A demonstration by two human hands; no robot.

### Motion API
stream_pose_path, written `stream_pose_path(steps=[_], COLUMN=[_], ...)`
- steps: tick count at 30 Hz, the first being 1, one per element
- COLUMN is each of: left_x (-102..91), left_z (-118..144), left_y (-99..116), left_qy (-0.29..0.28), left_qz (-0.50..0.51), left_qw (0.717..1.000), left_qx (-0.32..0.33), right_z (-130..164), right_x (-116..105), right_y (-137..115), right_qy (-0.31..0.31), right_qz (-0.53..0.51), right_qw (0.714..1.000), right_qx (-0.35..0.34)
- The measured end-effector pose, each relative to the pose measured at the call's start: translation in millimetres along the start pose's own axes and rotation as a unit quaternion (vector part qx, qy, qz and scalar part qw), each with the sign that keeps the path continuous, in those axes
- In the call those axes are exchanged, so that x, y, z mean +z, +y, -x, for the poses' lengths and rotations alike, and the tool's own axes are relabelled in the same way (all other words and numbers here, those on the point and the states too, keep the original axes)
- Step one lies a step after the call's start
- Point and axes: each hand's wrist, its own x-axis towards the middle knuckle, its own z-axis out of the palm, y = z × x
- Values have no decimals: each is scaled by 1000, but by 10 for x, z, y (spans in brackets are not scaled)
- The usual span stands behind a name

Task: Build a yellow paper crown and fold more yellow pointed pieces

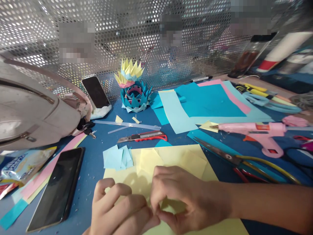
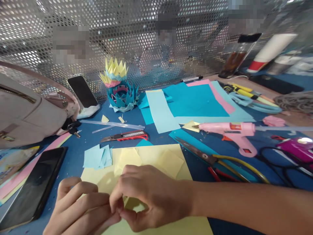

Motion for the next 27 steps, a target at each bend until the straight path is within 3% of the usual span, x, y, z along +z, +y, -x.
stream_pose_path(steps=[6,10,21,27], left_x=[-65,-31,6,94], left_z=[-22,-23,-7,-78], left_y=[-19,-13,23,-44], left_qy=[-54,-10,-3,85], left_qz=[9,8,11,31], left_qw=[998,1000,1000,993], left_qx=[21,3,-5,74], right_z=[-8,-14,1,-4], right_x=[1,-7,-13,-15], right_y=[32,44,34,39], right_qy=[-25,-15,-12,9], right_qz=[14,12,14,-2], right_qw=[999,999,1000,1000], right_qx=[-22,-34,-25,-22])
